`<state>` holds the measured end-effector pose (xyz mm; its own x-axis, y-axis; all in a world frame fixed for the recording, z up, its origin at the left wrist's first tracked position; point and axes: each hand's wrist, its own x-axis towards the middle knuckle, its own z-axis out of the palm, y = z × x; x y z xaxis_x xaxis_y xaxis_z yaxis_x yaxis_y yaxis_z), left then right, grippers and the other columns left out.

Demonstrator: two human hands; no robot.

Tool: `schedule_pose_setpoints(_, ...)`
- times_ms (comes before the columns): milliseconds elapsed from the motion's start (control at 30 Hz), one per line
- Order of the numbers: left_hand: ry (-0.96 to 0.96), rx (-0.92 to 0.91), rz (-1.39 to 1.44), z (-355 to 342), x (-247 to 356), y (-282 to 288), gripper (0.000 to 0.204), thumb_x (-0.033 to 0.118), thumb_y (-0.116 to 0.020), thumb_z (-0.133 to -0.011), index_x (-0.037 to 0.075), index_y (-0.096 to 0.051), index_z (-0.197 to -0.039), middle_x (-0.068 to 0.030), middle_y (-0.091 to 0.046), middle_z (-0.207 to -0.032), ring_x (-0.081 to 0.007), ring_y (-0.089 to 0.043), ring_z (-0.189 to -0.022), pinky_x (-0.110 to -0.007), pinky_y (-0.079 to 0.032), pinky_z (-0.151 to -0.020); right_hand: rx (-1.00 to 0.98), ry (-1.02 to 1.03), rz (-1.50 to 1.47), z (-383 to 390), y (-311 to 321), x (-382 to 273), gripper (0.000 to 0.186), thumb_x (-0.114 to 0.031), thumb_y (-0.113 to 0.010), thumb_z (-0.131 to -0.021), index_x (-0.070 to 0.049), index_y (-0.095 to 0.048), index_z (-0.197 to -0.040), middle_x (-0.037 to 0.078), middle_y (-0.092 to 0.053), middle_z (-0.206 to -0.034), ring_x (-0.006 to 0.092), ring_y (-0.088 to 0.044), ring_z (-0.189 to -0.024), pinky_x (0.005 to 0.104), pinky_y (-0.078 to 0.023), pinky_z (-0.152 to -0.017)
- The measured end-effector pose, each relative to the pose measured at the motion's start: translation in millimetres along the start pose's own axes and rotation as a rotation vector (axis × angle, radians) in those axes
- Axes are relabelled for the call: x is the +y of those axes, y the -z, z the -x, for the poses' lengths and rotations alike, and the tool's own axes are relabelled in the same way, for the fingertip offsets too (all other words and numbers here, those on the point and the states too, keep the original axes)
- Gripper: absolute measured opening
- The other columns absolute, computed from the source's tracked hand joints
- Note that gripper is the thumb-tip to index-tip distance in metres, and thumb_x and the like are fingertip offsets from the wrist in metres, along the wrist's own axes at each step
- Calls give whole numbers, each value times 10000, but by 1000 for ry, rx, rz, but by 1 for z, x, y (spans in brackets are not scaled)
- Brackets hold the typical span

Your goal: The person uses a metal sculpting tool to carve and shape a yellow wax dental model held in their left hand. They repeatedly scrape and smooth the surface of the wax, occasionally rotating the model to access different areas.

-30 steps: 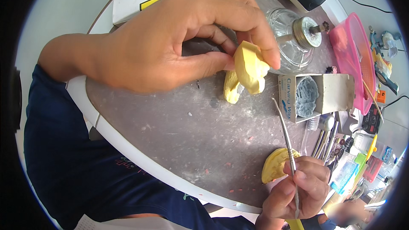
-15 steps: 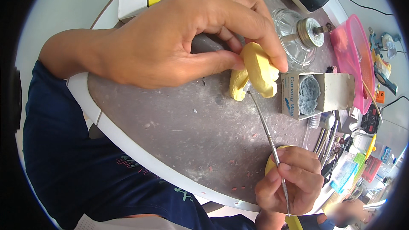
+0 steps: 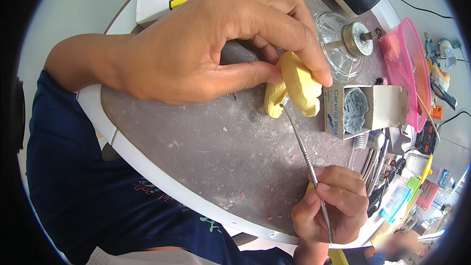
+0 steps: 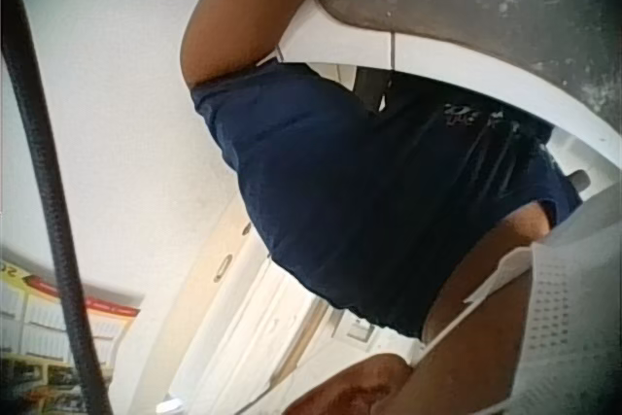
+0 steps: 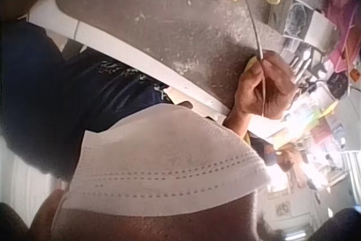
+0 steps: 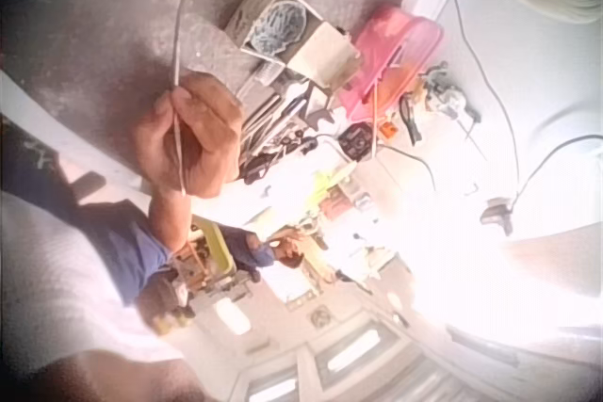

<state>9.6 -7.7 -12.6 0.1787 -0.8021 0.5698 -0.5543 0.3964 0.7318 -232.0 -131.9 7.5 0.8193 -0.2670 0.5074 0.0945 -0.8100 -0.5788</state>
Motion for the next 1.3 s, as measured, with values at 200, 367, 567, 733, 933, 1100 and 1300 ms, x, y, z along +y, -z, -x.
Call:
schedule_pose_setpoints(200,6,0,-4,-1,3,1,183,9,-645,-820,38,-699,-993,-128,-672,-938,-256,-662,-859,-337,-521,-760,3,2,9,-2,0,-1,151,-24,-621,-788,-17,-516,-896,157,-622,-798,203,-606,-684,283,-516,-612)
schedule_pose_setpoints(367,2,-3,12,-1,2,1,186,2,-638,-814,39,-701,-985,-130,-663,-929,-265,-657,-849,-343,-513,-753,4,-1,24,-2,-1,-2,140,-22,-619,-793,-17,-518,-889,163,-634,-802,203,-605,-675,286,-514,-617)
schedule_pose_setpoints(567,-8,-4,1,0,2,0,190,1,-631,-811,48,-700,-982,-123,-648,-911,-261,-644,-830,-348,-502,-728,5,-4,21,-3,-1,-3,133,-24,-617,-798,-13,-519,-886,165,-637,-808,207,-608,-676,298,-516,-626)
schedule_pose_setpoints(733,-50,-3,-47,-2,2,0,195,-2,-630,-805,57,-698,-977,-110,-644,-902,-258,-635,-821,-351,-501,-720,4,-20,29,-4,-2,-4,133,-22,-618,-795,-15,-520,-885,168,-636,-808,211,-610,-683,299,-515,-635)
schedule_pose_setpoints(933,-58,2,-60,-3,5,1,193,-6,-635,-802,68,-696,-969,-99,-647,-904,-250,-637,-828,-346,-506,-710,7,-28,35,-4,1,-3,143,-40,-625,-823,-15,-514,-909,167,-629,-808,214,-606,-705,296,-510,-647)
schedule_pose_setpoints(1100,-44,2,-54,-3,6,1,190,-11,-634,-798,61,-676,-968,-89,-648,-914,-239,-642,-837,-333,-520,-699,32,-34,11,-1,3,-1,150,-51,-625,-843,-12,-507,-927,169,-627,-810,211,-601,-698,297,-509,-646)
schedule_pose_setpoints(1300,-43,-28,-78,-3,7,2,222,-35,-619,-786,61,-669,-980,-84,-633,-945,-225,-635,-857,-313,-520,-714,38,-47,-35,-1,0,-2,149,-3,-620,-803,-1,-515,-909,176,-628,-798,211,-601,-680,298,-516,-642)
